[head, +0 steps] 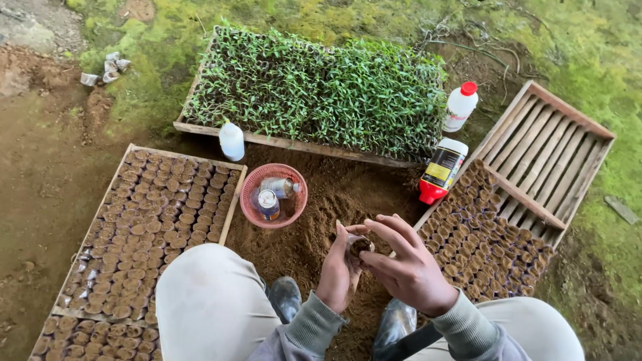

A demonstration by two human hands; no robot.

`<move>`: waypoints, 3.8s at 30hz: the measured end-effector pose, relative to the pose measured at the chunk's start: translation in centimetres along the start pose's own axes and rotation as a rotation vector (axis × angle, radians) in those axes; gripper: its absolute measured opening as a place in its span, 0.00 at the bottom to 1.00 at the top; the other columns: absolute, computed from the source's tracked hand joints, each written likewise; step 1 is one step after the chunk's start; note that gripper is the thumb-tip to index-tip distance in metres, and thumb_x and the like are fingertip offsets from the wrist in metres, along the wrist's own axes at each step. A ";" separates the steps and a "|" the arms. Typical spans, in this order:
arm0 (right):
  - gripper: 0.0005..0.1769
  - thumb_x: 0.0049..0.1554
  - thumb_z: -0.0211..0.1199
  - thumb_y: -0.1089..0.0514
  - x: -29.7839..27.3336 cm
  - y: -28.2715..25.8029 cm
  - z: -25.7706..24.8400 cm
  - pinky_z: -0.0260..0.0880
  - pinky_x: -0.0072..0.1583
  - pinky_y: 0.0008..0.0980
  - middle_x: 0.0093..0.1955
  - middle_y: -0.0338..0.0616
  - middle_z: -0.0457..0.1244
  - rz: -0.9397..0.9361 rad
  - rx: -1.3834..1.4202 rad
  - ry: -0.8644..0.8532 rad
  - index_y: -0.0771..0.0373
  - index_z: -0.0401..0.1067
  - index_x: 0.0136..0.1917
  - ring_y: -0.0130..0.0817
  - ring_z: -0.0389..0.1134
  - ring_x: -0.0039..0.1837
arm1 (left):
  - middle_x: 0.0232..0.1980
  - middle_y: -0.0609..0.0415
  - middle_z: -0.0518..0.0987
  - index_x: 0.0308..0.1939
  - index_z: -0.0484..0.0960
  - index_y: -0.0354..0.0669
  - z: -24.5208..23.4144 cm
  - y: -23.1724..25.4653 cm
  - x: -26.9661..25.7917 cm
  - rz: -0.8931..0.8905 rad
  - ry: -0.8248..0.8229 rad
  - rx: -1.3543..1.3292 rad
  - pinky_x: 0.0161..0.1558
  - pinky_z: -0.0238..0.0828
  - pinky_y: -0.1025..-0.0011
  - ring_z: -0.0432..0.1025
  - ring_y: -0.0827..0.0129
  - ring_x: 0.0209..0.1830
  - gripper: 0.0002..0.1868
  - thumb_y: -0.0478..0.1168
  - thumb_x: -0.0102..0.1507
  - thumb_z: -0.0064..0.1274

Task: The person scoops soil from a pile and packs it into small plastic cups arranged in wooden trays. They then place the filled cups into the trays and handle a small packet of seeds.

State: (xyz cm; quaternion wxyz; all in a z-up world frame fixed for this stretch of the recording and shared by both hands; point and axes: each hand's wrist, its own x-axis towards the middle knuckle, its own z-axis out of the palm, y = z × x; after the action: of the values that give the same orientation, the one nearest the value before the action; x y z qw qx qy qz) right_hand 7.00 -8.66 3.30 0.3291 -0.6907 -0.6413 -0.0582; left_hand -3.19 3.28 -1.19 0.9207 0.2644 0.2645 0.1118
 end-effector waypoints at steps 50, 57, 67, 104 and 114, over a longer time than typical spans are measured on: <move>0.39 0.61 0.62 0.36 -2.1 -1.1 -0.7 0.50 0.78 0.72 0.83 0.64 0.43 0.005 -0.127 -0.161 0.54 0.59 0.78 0.67 0.45 0.83 | 0.41 0.46 0.80 0.58 0.76 0.39 -0.1 -0.4 -1.3 -0.073 -0.027 0.127 0.42 0.77 0.70 0.75 0.66 0.36 0.29 0.57 0.73 0.27; 0.38 0.62 0.60 0.38 -2.2 -1.1 -0.7 0.48 0.79 0.69 0.84 0.64 0.42 0.019 -0.123 -0.173 0.55 0.57 0.79 0.67 0.44 0.83 | 0.42 0.44 0.80 0.56 0.77 0.39 0.3 -0.2 -1.7 -0.071 -0.035 0.147 0.43 0.77 0.66 0.75 0.63 0.38 0.29 0.57 0.73 0.27; 0.31 0.62 0.62 0.39 -2.3 -1.2 -0.6 0.45 0.78 0.74 0.83 0.63 0.42 -0.044 -0.102 -0.186 0.51 0.63 0.74 0.70 0.42 0.83 | 0.61 0.36 0.81 0.61 0.76 0.45 1.7 1.4 -2.3 -0.142 0.005 0.182 0.53 0.78 0.58 0.78 0.53 0.53 0.33 0.60 0.70 0.23; 0.33 0.61 0.64 0.41 -2.0 -0.5 0.3 0.51 0.77 0.76 0.83 0.66 0.42 -0.020 -0.067 -0.142 0.54 0.63 0.74 0.70 0.45 0.83 | 0.46 0.39 0.82 0.51 0.80 0.41 1.0 1.4 -1.9 -0.131 0.030 0.173 0.38 0.81 0.57 0.78 0.53 0.43 0.39 0.66 0.69 0.20; 0.38 0.62 0.63 0.39 -2.4 -0.2 0.1 0.46 0.79 0.73 0.84 0.65 0.40 -0.029 -0.051 -0.172 0.50 0.56 0.79 0.70 0.42 0.84 | 0.47 0.36 0.84 0.48 0.83 0.34 1.6 2.1 -1.6 -0.239 0.021 0.157 0.47 0.78 0.63 0.79 0.53 0.48 0.41 0.67 0.68 0.27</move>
State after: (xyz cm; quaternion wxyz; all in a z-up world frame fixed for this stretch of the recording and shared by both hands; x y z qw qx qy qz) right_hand 6.32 -10.70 2.11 0.2545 -0.6921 -0.6752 -0.0196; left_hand -3.78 3.84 1.77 0.9011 0.3010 0.3118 -0.0168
